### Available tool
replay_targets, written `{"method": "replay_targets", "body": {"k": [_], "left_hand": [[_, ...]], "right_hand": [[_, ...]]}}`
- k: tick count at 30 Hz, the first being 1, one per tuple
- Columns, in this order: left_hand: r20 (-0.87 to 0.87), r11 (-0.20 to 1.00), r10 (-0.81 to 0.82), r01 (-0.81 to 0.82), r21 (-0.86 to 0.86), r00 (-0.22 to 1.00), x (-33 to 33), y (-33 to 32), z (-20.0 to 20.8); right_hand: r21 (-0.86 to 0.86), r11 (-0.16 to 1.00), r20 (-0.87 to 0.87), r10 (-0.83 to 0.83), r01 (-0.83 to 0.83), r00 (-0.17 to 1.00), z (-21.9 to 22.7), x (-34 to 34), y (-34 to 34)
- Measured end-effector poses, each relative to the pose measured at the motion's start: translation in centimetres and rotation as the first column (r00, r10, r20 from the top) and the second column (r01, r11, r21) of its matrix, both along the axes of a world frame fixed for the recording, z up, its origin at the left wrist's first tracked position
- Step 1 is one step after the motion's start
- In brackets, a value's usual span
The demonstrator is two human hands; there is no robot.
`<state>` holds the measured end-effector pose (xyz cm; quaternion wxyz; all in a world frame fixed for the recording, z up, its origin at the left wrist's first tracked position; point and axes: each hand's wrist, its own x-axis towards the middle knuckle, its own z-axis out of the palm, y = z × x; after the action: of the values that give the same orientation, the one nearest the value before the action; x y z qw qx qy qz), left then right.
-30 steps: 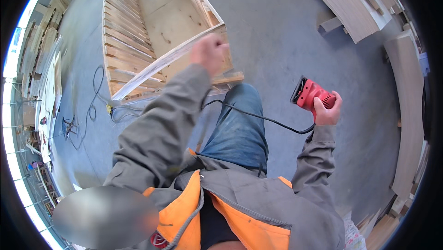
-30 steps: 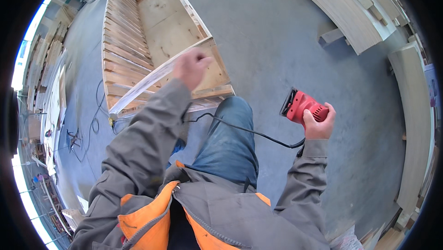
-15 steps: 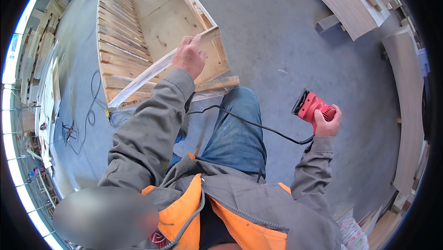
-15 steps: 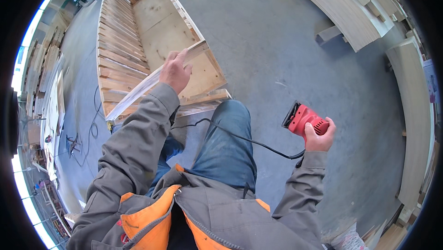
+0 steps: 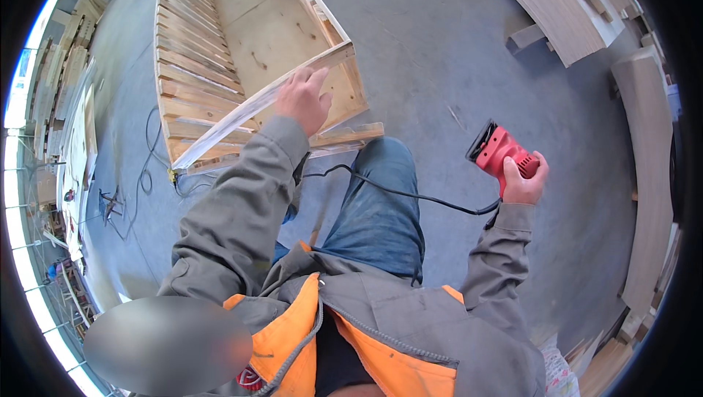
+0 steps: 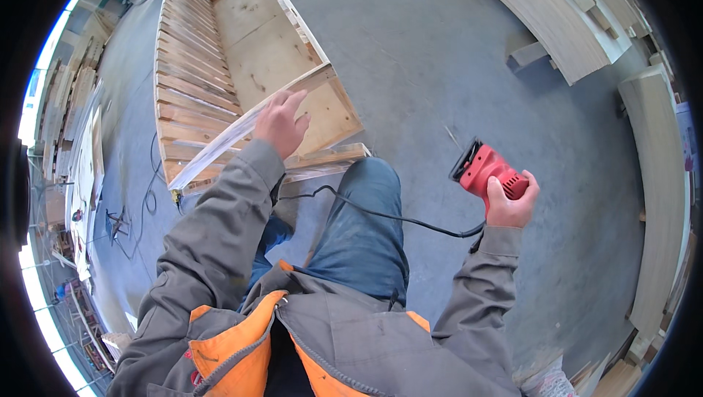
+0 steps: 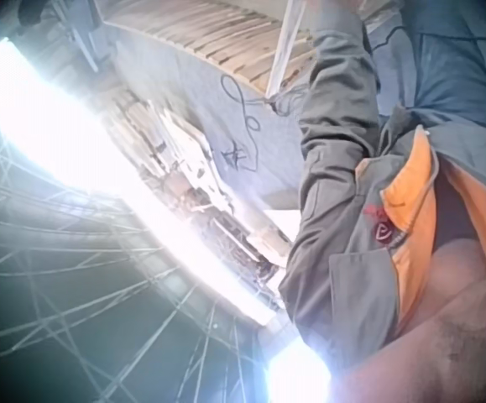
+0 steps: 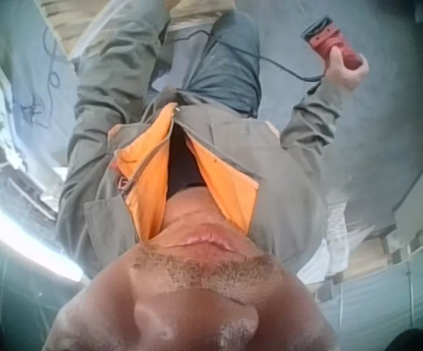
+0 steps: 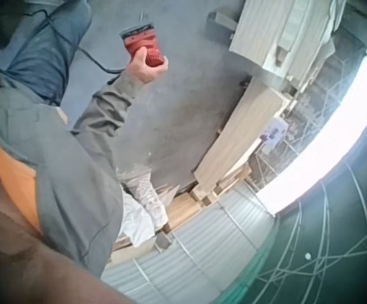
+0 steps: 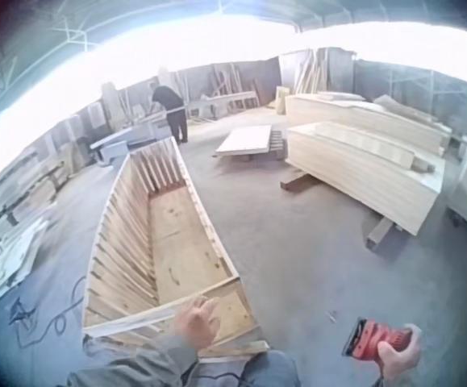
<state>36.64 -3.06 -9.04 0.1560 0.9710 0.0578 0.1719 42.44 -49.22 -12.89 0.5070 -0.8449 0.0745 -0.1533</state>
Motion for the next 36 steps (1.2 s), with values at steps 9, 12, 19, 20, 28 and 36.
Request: {"method": "replay_targets", "body": {"k": [9,12,19,20,28,36], "left_hand": [[0.047,0.939,-0.086,0.097,-0.330,0.995,-12.7,-4.3,3.1],[0.166,0.939,-0.150,0.193,-0.286,0.975,-13.8,-6.8,6.0],[0.190,0.999,-0.029,0.036,-0.032,0.981,-15.2,-4.7,5.7],[0.199,1.000,0.000,0.003,-0.018,0.980,-15.6,-3.9,5.1],[0.268,0.992,0.118,-0.103,-0.067,0.956,-16.6,0.8,1.3],[0.347,0.978,0.058,0.017,-0.210,0.936,-15.0,3.8,0.6]], "right_hand": [[0.360,0.931,0.088,0.025,-0.055,0.996,6.3,0.9,14.6],[0.367,0.922,0.054,0.111,-0.123,0.992,7.5,-0.8,21.4],[0.408,0.884,0.007,0.248,-0.229,0.969,5.8,-6.8,36.1],[0.388,0.892,-0.010,0.256,-0.233,0.967,5.9,-7.8,37.4],[0.340,0.909,-0.068,0.278,-0.239,0.958,5.0,-11.7,42.5],[0.258,0.935,-0.141,0.287,-0.245,0.947,6.1,-12.5,43.6]]}}
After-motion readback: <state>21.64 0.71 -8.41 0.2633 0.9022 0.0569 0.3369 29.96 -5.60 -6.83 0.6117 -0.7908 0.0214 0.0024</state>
